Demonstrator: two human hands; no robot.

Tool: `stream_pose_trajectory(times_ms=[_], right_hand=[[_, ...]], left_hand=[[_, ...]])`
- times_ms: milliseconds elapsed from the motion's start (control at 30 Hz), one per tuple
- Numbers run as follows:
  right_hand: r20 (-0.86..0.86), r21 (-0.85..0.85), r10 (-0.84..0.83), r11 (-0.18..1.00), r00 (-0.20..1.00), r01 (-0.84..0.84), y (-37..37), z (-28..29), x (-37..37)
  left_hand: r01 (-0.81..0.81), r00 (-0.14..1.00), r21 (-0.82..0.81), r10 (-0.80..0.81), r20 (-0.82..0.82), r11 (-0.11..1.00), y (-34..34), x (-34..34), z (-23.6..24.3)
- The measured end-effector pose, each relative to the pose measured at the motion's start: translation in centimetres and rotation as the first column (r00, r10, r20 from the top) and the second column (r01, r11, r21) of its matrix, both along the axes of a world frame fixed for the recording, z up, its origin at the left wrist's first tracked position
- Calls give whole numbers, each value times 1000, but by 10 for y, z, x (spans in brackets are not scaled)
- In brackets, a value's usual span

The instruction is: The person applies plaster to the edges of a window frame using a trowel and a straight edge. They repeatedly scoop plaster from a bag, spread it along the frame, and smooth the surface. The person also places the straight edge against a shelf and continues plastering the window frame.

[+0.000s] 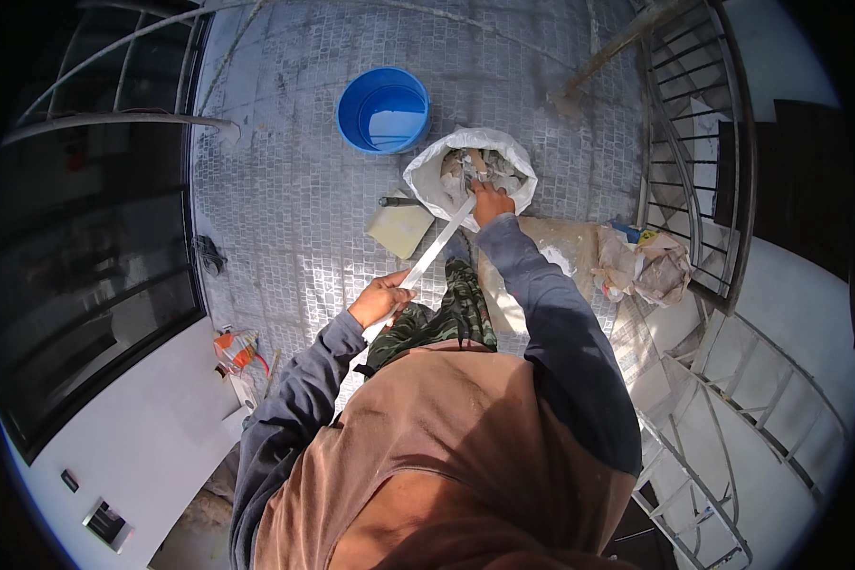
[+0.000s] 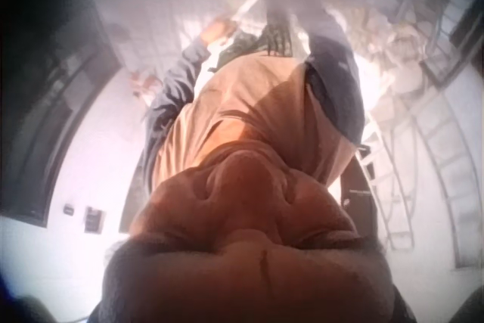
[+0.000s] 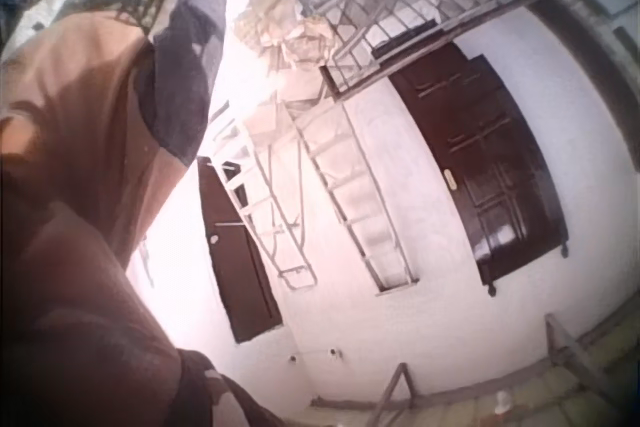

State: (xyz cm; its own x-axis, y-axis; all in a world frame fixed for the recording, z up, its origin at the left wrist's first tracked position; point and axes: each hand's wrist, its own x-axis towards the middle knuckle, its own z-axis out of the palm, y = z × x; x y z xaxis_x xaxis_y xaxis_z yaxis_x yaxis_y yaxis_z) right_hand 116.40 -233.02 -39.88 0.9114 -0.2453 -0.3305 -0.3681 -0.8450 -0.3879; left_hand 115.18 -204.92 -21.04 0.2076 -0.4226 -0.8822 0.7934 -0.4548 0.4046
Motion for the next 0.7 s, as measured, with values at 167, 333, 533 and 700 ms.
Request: stream_pose_trajectory(times_ms=[167,333,533,700], right_hand=[[-494,837,-638,-165,590,522,-50,27,-18],[-551,627,-348,-773,759,101,13,82,-36],[-216,868,-585,-482,782,-121,54,141,-3],[-94,884,-384,-456,919,-100,34,156,-7]], left_hand=[[-101,936,23,87,342,995,-9,-5,9],[50,429,256,-252,868,965,-36,-18,-8],[252,419,213,-305,855,944,-49,-21,-17],[50,824,-143,40,565,988,-26,13,7]])
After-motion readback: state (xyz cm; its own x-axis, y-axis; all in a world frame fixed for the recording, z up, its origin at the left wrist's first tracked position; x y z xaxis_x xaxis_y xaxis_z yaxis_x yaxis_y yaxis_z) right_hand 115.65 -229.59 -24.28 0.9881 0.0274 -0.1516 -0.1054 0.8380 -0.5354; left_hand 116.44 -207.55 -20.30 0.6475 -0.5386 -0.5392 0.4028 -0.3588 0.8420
